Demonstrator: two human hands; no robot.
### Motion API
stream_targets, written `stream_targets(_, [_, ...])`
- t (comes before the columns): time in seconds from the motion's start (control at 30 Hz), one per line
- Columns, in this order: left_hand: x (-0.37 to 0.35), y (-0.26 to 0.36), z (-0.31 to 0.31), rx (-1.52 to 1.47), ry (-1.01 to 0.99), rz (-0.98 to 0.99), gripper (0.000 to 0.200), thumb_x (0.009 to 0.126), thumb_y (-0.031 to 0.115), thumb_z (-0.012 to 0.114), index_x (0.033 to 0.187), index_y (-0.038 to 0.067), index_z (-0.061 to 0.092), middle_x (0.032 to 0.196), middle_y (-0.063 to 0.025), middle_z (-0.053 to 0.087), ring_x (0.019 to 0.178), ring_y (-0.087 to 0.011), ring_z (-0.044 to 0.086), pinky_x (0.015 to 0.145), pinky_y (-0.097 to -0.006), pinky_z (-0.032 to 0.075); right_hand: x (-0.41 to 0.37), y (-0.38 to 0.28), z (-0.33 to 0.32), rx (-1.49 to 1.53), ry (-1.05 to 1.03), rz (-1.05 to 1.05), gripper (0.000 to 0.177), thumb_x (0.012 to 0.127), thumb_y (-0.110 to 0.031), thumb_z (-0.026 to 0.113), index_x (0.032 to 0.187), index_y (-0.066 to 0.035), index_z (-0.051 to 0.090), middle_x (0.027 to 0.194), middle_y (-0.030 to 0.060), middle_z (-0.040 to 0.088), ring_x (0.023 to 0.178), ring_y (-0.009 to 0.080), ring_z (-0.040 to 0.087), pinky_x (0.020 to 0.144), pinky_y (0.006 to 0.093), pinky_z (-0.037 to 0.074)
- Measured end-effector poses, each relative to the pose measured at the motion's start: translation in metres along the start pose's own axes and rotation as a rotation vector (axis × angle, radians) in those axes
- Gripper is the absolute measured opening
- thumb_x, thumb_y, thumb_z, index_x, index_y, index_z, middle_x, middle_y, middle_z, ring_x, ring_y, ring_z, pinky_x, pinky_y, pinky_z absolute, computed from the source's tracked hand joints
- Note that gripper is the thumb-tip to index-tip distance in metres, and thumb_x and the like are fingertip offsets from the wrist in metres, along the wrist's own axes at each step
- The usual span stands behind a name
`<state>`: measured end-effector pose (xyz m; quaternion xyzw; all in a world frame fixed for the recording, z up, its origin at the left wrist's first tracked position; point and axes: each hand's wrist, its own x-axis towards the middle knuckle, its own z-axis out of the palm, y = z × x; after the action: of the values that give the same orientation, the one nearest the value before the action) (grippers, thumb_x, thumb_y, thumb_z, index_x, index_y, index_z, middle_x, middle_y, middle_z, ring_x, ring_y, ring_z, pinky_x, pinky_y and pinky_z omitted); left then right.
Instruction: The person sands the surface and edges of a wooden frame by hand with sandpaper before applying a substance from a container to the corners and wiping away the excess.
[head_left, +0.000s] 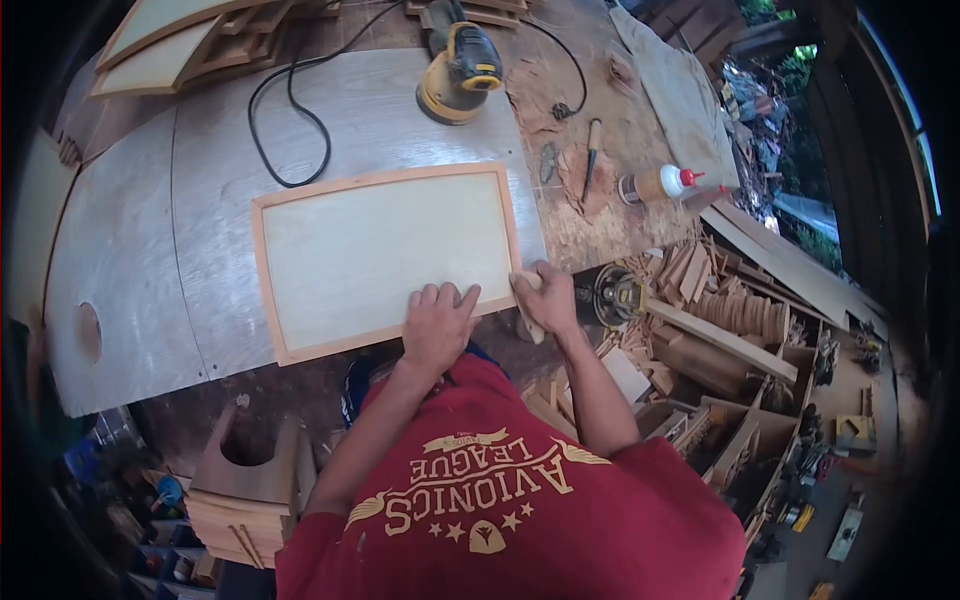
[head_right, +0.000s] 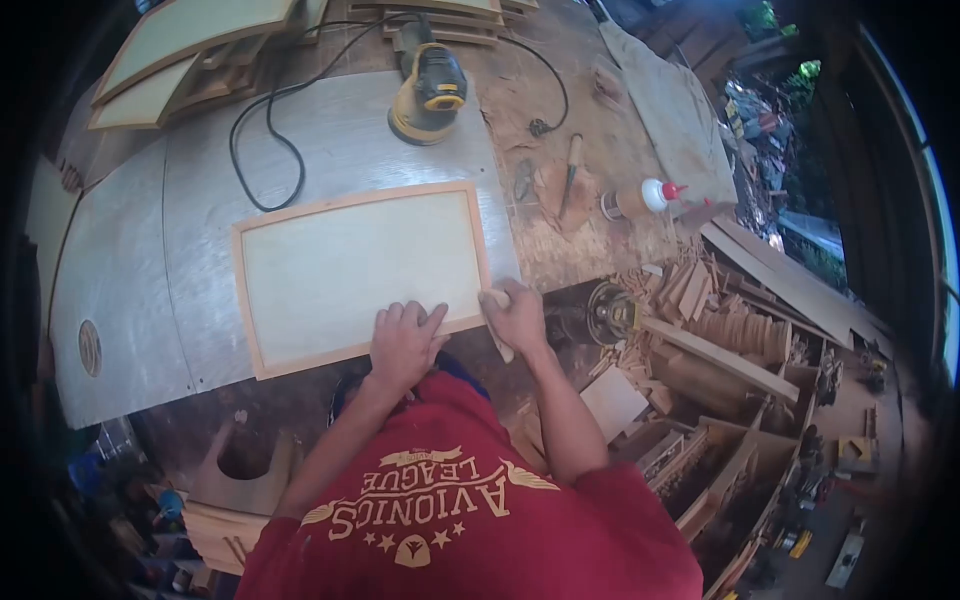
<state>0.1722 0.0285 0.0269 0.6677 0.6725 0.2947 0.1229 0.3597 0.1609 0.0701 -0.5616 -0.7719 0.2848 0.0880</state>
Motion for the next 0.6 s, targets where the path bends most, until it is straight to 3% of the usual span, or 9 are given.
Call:
stream_targets(0.03, [0.001, 0.0, 0.001, -0.001, -0.011, 0.003, 0.048, 0.085, 0.035, 0.079, 0.129, 0.018, 0.072, 0.093, -0.0062, 0.056, 0.088, -0.0264, 0.054, 0.079, -0.0429, 0.043, 0.013, -0.004, 0.004, -0.014, 0.01, 0.073, 0.03, 0.092, -0.027, 0.074, 0.101, 0.001, 0.073, 0.088, 0.0266, 0.074, 0.087, 0.0425, 0.075, 0.078, 0.0469, 0.057])
stream_targets(0.13, [0.004, -0.001, 0.004, -0.003, -0.003, -0.005, 0.049, 0.085, 0.035, 0.08, 0.13, 0.018, 0.072, 0.094, -0.0065, 0.057, 0.088, -0.0269, 0.054, 0.079, -0.0429, 0.043, 0.044, 0.003, 0.005, 0.106, 0.008, 0.014, 0.031, 0.092, -0.028, 0.074, 0.102, 0.002, 0.073, 0.088, 0.0268, 0.073, 0.088, 0.0444, 0.074, 0.08, 0.0474, 0.057])
stream_targets(0.3, [0.003, -0.002, -0.003, 0.01, -0.004, -0.017, 0.051, 0.081, 0.036, 0.084, 0.129, 0.019, 0.072, 0.093, -0.0067, 0.057, 0.088, -0.0267, 0.055, 0.078, -0.043, 0.043, 0.0, 0.015, -0.002, 0.087, -0.125, -0.029, 0.031, 0.089, -0.029, 0.077, 0.101, 0.0, 0.074, 0.09, 0.0273, 0.074, 0.091, 0.0449, 0.074, 0.083, 0.0478, 0.057])
stream_targets(0.5, [0.004, -0.004, -0.001, 0.021, 0.01, 0.018, 0.052, 0.081, 0.038, 0.084, 0.128, 0.02, 0.072, 0.092, -0.0061, 0.057, 0.086, -0.0263, 0.055, 0.077, -0.0416, 0.044, 0.08, -0.005, 0.004, 0.065, 0.051, -0.101, 0.034, 0.086, -0.03, 0.078, 0.097, 0.002, 0.075, 0.088, 0.0245, 0.076, 0.084, 0.0414, 0.075, 0.079, 0.0432, 0.058])
stream_targets(0.6, [0.003, -0.003, -0.003, 0.053, -0.006, 0.012, 0.051, 0.081, 0.038, 0.084, 0.127, 0.021, 0.073, 0.092, -0.0053, 0.057, 0.086, -0.0261, 0.055, 0.077, -0.0418, 0.044, 0.129, -0.014, 0.013, 0.071, 0.127, -0.103, 0.035, 0.084, -0.032, 0.078, 0.097, 0.001, 0.075, 0.09, 0.0259, 0.076, 0.089, 0.0409, 0.075, 0.081, 0.0461, 0.058])
